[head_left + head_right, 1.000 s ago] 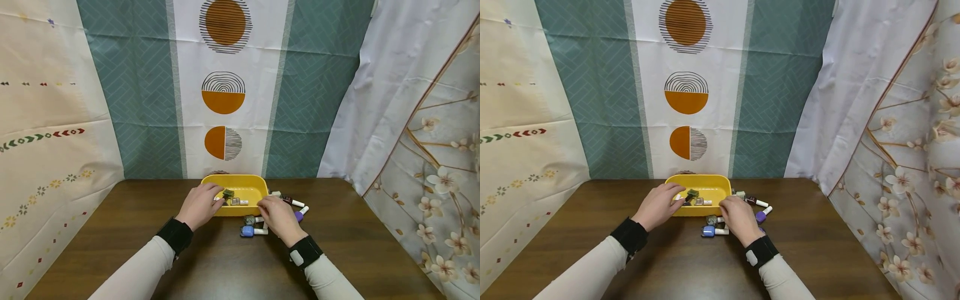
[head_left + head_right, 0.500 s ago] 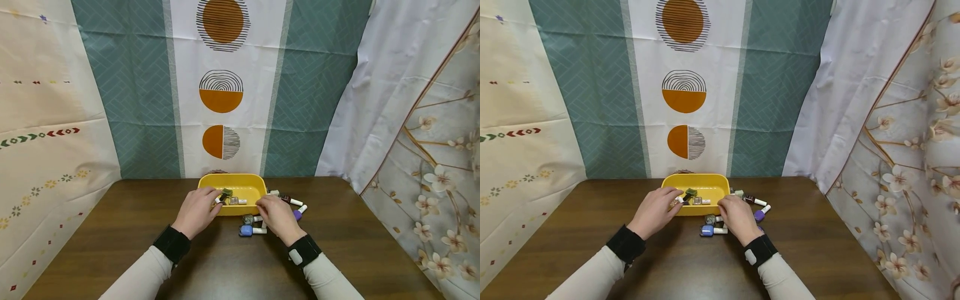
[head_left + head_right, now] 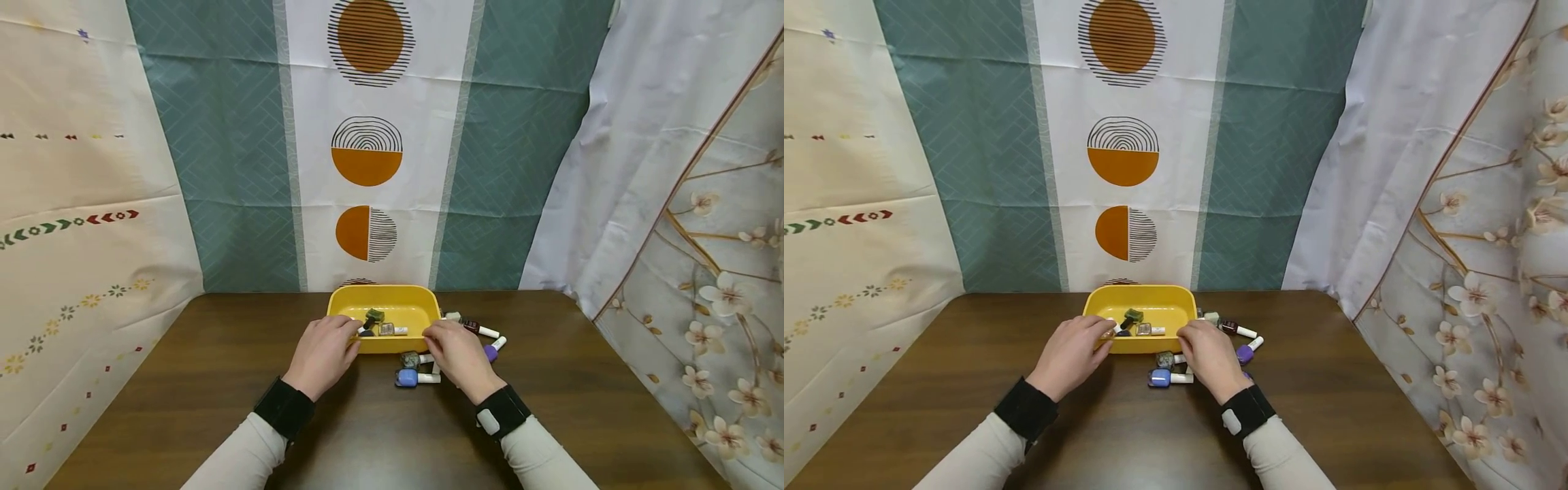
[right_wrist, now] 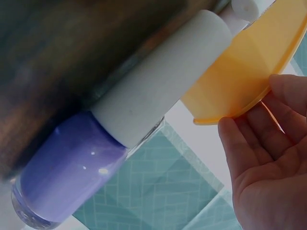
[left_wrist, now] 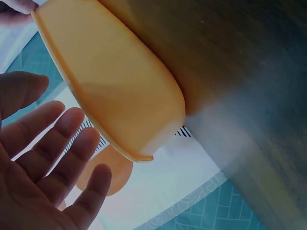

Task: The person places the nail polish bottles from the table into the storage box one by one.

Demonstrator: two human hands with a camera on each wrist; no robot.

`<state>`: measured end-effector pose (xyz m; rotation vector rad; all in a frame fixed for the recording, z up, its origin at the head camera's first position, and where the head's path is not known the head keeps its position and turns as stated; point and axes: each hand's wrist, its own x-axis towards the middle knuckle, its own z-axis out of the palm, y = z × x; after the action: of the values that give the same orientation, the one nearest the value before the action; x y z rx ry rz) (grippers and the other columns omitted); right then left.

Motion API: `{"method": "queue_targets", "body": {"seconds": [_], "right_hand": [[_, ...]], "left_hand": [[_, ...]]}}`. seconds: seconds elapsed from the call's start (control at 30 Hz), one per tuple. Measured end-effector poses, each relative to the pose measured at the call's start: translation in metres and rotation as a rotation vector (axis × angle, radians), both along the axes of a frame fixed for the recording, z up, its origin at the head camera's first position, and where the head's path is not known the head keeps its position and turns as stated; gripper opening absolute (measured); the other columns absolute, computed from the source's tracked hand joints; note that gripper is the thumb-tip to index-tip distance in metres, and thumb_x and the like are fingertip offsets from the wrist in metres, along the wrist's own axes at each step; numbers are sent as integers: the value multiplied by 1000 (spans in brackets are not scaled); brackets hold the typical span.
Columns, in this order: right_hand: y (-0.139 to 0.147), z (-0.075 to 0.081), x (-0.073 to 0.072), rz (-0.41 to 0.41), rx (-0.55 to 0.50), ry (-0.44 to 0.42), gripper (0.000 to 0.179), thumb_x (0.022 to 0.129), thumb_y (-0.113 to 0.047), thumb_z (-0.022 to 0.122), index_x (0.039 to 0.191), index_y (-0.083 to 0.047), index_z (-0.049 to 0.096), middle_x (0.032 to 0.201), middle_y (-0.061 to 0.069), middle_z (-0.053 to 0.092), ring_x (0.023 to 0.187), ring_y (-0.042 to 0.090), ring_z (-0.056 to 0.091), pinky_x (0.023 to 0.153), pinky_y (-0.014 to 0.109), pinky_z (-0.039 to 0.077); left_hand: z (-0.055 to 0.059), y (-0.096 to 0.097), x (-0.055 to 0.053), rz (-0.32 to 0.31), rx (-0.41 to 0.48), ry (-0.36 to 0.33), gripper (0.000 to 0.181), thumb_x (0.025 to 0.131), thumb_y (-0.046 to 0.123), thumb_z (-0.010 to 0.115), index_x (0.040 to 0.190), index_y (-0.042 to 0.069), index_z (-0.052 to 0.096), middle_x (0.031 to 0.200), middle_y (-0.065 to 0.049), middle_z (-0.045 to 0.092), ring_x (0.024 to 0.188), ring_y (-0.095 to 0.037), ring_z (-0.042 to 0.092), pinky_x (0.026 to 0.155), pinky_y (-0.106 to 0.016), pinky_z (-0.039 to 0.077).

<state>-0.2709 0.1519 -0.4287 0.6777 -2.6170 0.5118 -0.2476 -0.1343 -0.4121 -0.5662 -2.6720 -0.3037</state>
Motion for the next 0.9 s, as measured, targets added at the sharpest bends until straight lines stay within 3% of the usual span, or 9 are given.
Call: {"method": "queue_targets", "body": {"seconds": [0.43,0.9], "right_hand": [[3,0,0,-1,-23,-20,12,101,-13,84,112,-9,83,108,2,76,105,23,70,100,45,60],[2,-1,2,1,-20,-33,15,101,-15,83,114,-8,82,110,0,77,105,22,71,100,46,61]], "left_hand": [[-10,4,-3,-27,-12,56,25,91,18,93,113,10,82,107,-6,79,98,-28,70,97,-48,59],[-19,3,-6,11,16,96,22,90,11,94,108,15,83,103,-2,80,94,-26,70,95,-47,59]]}}
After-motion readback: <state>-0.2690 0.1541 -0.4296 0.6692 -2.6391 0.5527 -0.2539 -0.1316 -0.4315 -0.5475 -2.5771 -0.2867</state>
